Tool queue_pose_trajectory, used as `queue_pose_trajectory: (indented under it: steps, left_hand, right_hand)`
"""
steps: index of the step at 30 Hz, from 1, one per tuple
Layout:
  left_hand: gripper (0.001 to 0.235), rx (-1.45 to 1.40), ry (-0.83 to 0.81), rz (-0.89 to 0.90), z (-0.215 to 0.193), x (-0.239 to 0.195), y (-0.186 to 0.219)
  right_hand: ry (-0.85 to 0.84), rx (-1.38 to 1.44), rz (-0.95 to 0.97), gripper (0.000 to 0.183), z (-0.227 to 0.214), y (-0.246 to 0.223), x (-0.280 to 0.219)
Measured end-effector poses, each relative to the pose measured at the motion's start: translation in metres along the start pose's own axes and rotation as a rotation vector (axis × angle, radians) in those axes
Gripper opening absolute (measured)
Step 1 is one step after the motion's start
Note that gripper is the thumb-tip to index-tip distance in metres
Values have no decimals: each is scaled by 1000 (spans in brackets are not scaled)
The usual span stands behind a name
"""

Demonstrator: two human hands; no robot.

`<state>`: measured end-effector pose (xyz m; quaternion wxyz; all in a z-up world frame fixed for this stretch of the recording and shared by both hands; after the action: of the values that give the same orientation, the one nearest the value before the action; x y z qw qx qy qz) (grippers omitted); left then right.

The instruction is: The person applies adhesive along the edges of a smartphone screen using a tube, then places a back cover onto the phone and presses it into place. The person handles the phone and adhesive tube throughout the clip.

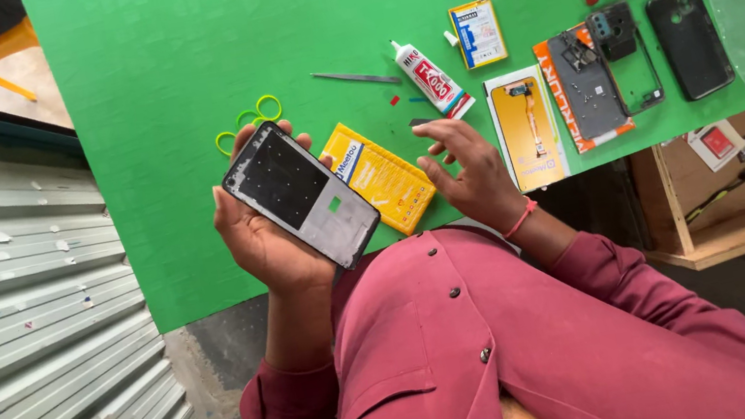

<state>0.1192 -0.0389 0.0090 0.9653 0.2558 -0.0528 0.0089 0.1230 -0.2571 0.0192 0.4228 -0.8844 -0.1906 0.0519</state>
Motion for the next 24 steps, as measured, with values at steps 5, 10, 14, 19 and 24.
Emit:
queue_pose_trajectory:
  steps: [5, 10, 14, 19, 24]
  left_hand:
    - [65, -18, -19, 9, -3, 1, -10]
    - [61, -88, -67, -28, -4, 2, -22]
    - [61, -85, -61, -44, -5, 0, -26]
    - [61, -57, -82, -34, -7, 5, -29]
    - [64, -18, -94, -47, -11, 8, -32]
  right_hand:
    - [122, 64, -6, 29, -20, 10, -18]
    - [334, -29, 60, 23, -69, 80, -51]
    - [453, 74, 34, 18, -106, 124, -72]
    - [489, 110, 134, 16, -124, 156, -98]
    - [473, 69, 215, 10, -122, 175, -113]
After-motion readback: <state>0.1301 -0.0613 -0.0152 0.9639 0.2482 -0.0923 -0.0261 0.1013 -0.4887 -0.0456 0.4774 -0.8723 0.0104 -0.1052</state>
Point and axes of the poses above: each hand's wrist, its own x-axis towards the middle knuckle, its own z-axis out of the palm, y = z × x, the point moved 10 cm from there along x, towards the middle knuckle, and after that the axes turned 14 degrees about -y, right-handed, at the moved point
